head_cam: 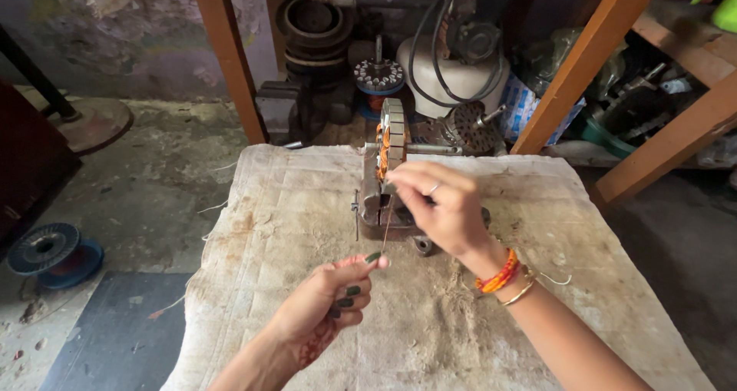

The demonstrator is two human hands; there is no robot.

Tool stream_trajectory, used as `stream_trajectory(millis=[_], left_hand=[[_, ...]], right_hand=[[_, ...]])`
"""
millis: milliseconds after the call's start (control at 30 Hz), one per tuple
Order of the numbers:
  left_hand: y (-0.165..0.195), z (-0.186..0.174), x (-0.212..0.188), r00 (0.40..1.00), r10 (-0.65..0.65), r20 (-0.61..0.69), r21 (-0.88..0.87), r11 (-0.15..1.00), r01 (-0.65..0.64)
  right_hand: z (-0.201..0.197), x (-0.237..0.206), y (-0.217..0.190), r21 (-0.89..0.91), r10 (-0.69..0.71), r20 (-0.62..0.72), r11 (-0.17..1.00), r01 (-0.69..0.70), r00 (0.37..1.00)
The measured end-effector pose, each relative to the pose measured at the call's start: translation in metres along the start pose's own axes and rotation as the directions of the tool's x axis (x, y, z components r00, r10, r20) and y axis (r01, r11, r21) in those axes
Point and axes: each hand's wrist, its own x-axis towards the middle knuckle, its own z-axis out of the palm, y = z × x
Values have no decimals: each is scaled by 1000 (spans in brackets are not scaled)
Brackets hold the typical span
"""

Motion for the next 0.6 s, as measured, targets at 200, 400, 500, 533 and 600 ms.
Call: stream_trajectory(millis=[200,400,500,533,600], left_hand=[[22,27,5,997,68,29,21,997,-69],[49,34,24,981,178,-81,149,975,-165],[70,32,41,920,329,-214,366,900,-237],[77,30,47,890,389,-237,433,863,-261],[91,23,54,862,485,-146,470,801,-371]], right_hand=[[-3,-4,36,444,480,3,785,-431,877],[12,2,63,568,722,1,569,-595,692],[20,6,68,563,787,-9,513,-648,617],[21,8,69,564,805,-6,492,-663,593],[23,12,72,556,810,-4,489,-672,586]])
